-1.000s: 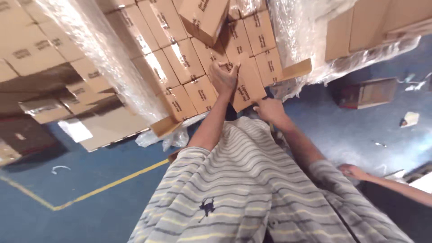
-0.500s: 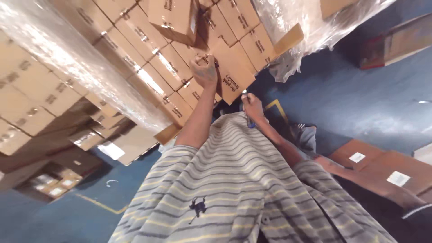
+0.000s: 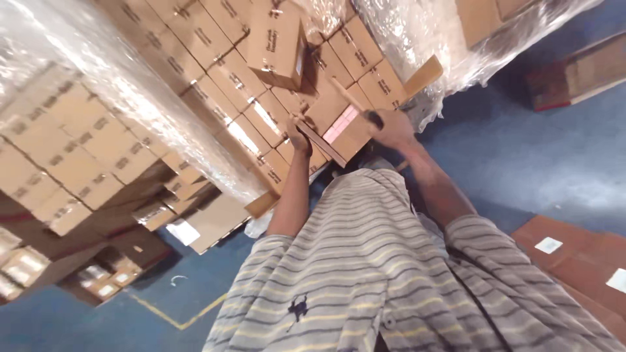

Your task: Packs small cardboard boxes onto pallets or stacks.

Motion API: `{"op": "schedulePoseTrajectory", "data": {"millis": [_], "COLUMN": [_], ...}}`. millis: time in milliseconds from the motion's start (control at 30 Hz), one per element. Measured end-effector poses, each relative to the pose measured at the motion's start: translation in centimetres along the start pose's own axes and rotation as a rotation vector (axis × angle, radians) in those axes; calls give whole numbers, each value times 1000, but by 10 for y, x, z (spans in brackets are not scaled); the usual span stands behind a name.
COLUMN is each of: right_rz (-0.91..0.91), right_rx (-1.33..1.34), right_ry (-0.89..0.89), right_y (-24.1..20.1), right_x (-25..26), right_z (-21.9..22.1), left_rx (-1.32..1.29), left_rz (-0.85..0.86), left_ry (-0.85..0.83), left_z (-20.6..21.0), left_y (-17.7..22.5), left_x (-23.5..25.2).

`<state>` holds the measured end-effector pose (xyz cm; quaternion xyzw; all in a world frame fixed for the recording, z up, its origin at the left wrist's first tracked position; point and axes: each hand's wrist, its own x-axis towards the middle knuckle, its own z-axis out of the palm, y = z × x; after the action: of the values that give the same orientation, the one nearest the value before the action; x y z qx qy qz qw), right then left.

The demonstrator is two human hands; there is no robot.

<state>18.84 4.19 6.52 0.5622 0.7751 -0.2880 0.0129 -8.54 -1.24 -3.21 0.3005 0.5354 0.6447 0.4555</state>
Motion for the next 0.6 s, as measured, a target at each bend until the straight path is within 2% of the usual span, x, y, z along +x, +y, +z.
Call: {"op": "schedulePoseTrajectory", "data": {"millis": [67,100,167,233,300,367,500,600], "right_rz": [33,44,71,71,74,105,2,-88], "right_rx": [229,272,224,168,156,153,205,249], "right_ry": [17,33,62,51,50,-6,-45,-19], "right_y": [19,22,17,11,9,12,41,69], "right_x": [8,9,5,-5,-6,4,14,1], "right_z": [-14,-11,1,14,29,32,2,-46], "left_rx": [76,125,204,336,511,576,562,575], "left_rz": [19,-28,-168,-181,-231,-258,-323,-304], "left_ry": [6,37,14,-17,30,99,168,191], "left_z": [-2,0,7,22,33,41,79,129], "left_y": [-4,-1,9,10,15,18,42,85], "left_x": [-8,-14,-21,-24,-23,-19,-8,-17]}}
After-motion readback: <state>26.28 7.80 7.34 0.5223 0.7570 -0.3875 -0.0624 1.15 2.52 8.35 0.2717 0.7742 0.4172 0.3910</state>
